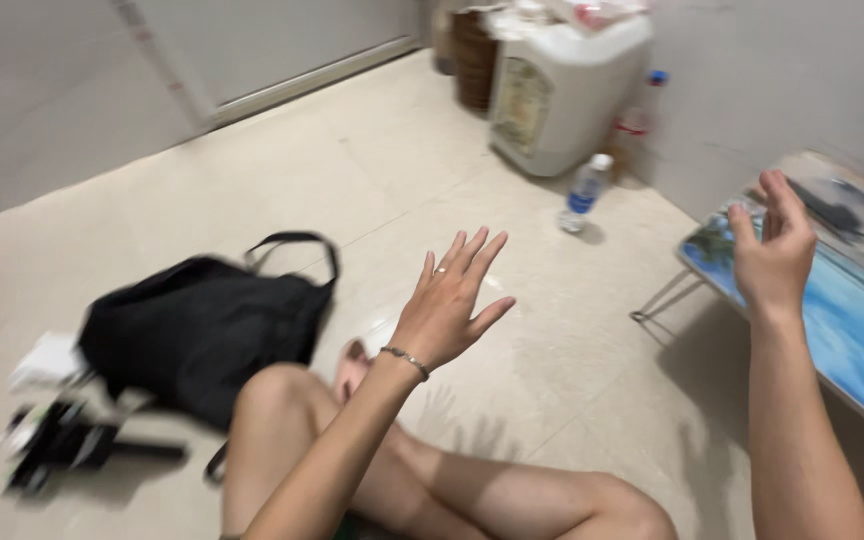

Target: The person sits on the floor and packs various items into a black drawstring bag and a smaller pouch. They place a plastic-wrapped cable, a camera mount, a small pouch, and a folded cloth into the bags, then seal the pouch.

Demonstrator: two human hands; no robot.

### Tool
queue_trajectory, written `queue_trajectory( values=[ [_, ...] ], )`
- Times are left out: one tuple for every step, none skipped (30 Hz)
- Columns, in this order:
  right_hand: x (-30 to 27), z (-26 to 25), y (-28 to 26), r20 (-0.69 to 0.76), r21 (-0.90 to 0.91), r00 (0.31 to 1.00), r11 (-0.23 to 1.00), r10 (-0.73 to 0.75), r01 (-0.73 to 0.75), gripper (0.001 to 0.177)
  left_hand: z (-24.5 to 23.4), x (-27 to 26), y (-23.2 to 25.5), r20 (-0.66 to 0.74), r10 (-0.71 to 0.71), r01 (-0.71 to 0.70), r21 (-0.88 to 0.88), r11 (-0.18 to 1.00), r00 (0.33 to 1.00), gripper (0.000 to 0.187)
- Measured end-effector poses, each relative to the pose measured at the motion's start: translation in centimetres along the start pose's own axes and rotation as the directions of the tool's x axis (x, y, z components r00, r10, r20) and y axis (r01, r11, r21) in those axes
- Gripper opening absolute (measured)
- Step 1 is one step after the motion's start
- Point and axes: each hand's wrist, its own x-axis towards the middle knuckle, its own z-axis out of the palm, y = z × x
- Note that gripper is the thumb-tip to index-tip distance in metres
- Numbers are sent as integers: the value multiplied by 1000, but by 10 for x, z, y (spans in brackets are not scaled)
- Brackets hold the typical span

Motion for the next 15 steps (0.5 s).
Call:
queue_trajectory(
  values=[
    [-14, 17, -29, 53, -17, 998, 1000, -22, 23, 53, -10, -12, -3, -23, -26, 27, 28, 999, 999, 77],
    [-29, 33, -57, 105, -33, 993, 998, -45, 48, 52, -19, -24, -6, -47, -51, 54, 55, 997, 998, 79],
    [-41, 45, -82, 162, -48, 985, 996, -67, 76, 51, -28, -36, -8, -78, -66, 73, 82, 994, 995, 80],
    [-51, 59, -105, 201, -30, 972, 991, -122, 131, 50, -36, -47, -11, -108, -81, 92, 109, 990, 991, 81],
    [-61, 75, -126, 239, -4, 954, 983, -178, 184, 50, -46, -60, -15, -138, -98, 117, 139, 983, 986, 81],
    [-70, 92, -147, 275, 25, 933, 971, -234, 237, 49, -55, -75, -17, -178, -110, 135, 137, 981, 978, 81],
    [-78, 108, -168, 304, 47, 915, 963, -267, 266, 49, -65, -87, -22, -220, -118, 151, 138, 979, 968, 81],
    [-87, 123, -189, 331, 69, 895, 953, -301, 295, 48, -75, -101, -27, -262, -125, 166, 141, 976, 957, 81],
    [-97, 138, -211, 352, 94, 875, 943, -333, 321, 47, -85, -118, -32, -290, -154, 203, 148, 968, 945, 81],
    [-108, 153, -232, 365, 118, 860, 934, -357, 337, 46, -94, -135, -38, -318, -181, 239, 155, 959, 931, 81],
    [-120, 165, -252, 379, 135, 846, 927, -376, 351, 45, -104, -154, -44, -342, -206, 272, 155, 950, 917, 81],
    [-130, 179, -272, 392, 154, 831, 919, -395, 364, 44, -115, -174, -52, -365, -230, 308, 170, 936, 902, 82],
    [-139, 194, -288, 401, 187, 816, 909, -416, 372, 43, -126, -192, -61, -388, -252, 342, 182, 922, 886, 82],
    [-149, 209, -302, 410, 221, 801, 899, -437, 378, 41, -136, -210, -69, -411, -273, 376, 193, 906, 870, 82],
    [-158, 224, -315, 412, 255, 785, 886, -462, 387, 40, -146, -226, -77, -426, -299, 411, 198, 890, 854, 83]
  ],
)
